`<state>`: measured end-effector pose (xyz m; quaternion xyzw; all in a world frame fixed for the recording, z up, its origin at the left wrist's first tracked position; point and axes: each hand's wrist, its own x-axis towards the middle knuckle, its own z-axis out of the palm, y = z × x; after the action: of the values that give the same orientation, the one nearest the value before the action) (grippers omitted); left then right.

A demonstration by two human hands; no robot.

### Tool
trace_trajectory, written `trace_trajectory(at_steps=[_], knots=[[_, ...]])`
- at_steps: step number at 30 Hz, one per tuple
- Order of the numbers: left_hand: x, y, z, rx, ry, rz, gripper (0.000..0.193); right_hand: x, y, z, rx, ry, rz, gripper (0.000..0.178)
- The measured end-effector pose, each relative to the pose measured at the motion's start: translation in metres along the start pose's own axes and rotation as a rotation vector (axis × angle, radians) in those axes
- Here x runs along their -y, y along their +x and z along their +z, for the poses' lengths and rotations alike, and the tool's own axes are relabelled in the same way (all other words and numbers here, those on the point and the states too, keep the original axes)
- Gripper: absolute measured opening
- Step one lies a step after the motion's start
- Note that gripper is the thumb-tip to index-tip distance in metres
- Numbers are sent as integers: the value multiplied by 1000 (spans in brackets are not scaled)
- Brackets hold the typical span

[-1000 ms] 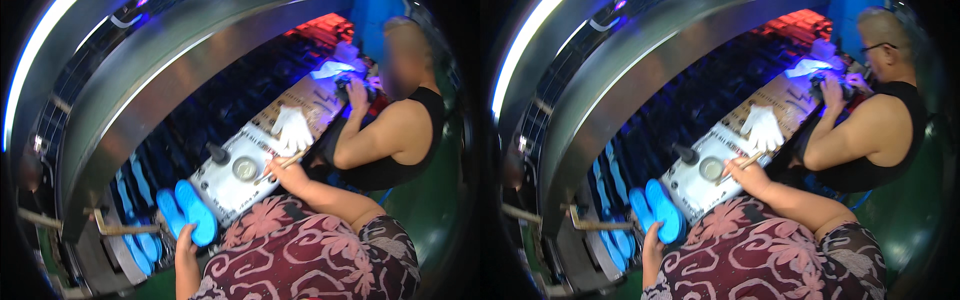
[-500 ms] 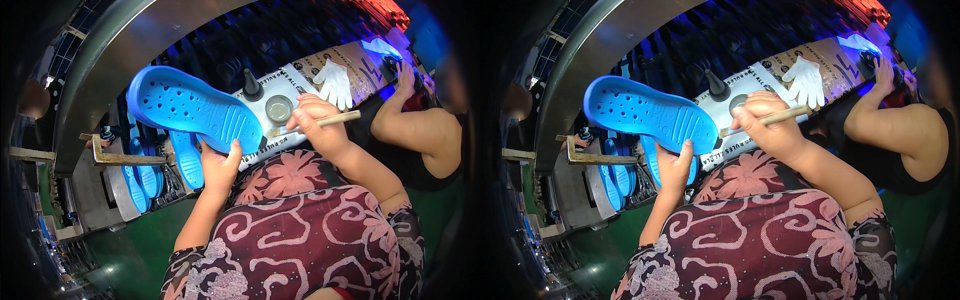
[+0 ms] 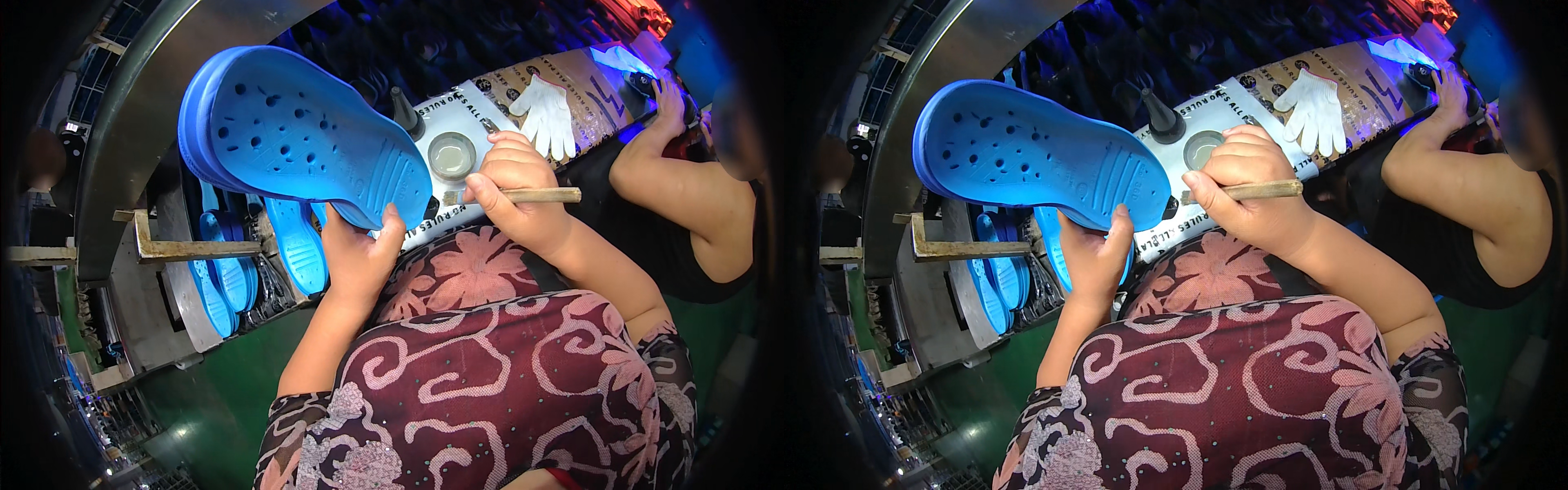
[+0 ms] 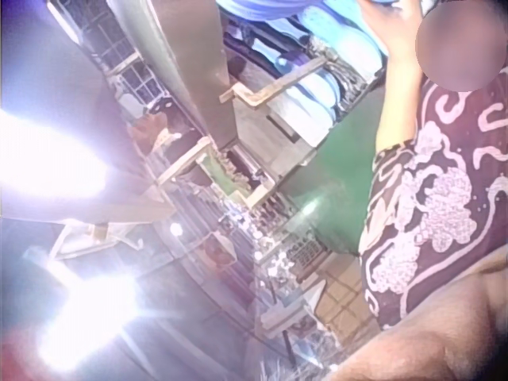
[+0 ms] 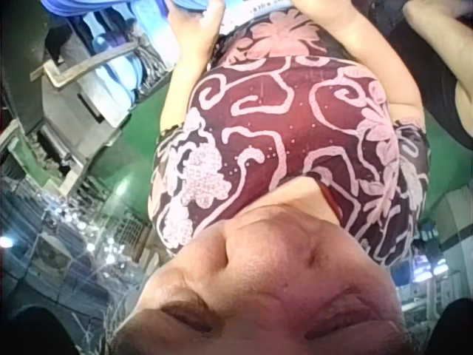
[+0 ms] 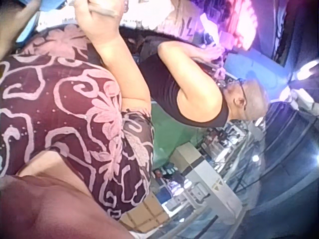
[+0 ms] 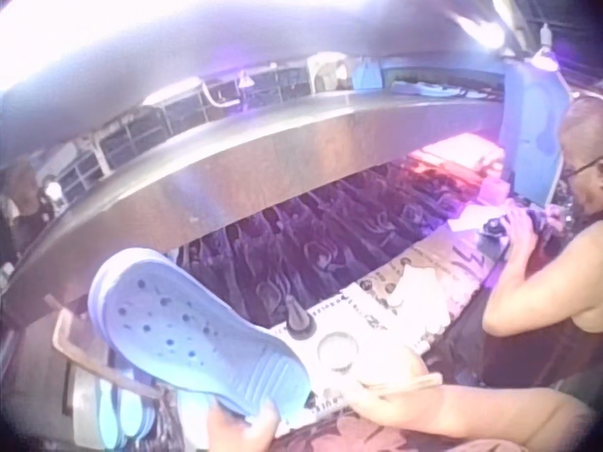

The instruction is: The person dips a brush into liquid adhesive, coats the surface of shoe soles, and places the treated soles onto an overhead conveyor belt.

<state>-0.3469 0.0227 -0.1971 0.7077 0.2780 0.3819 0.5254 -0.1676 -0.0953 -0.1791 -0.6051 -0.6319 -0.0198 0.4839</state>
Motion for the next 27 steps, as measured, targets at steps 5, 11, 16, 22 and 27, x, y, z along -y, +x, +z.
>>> trace_trajectory(at_steps=[5,11,16,22,27], knots=[[2,0,1,28,19,23,44,2,2,10,14,52,-47,19],[7,-3,-4,86,32,8,46,-1,0,3,-10,-53,-21,19],[10,-5,-1,104,53,36,45,1,-3,10,28,19,-36,18],[14,-5,1,80,64,115,44,-3,-5,2,13,-12,-8,18],[15,-4,4,56,10,134,42,1,-1,12,-24,19,-49,20]])
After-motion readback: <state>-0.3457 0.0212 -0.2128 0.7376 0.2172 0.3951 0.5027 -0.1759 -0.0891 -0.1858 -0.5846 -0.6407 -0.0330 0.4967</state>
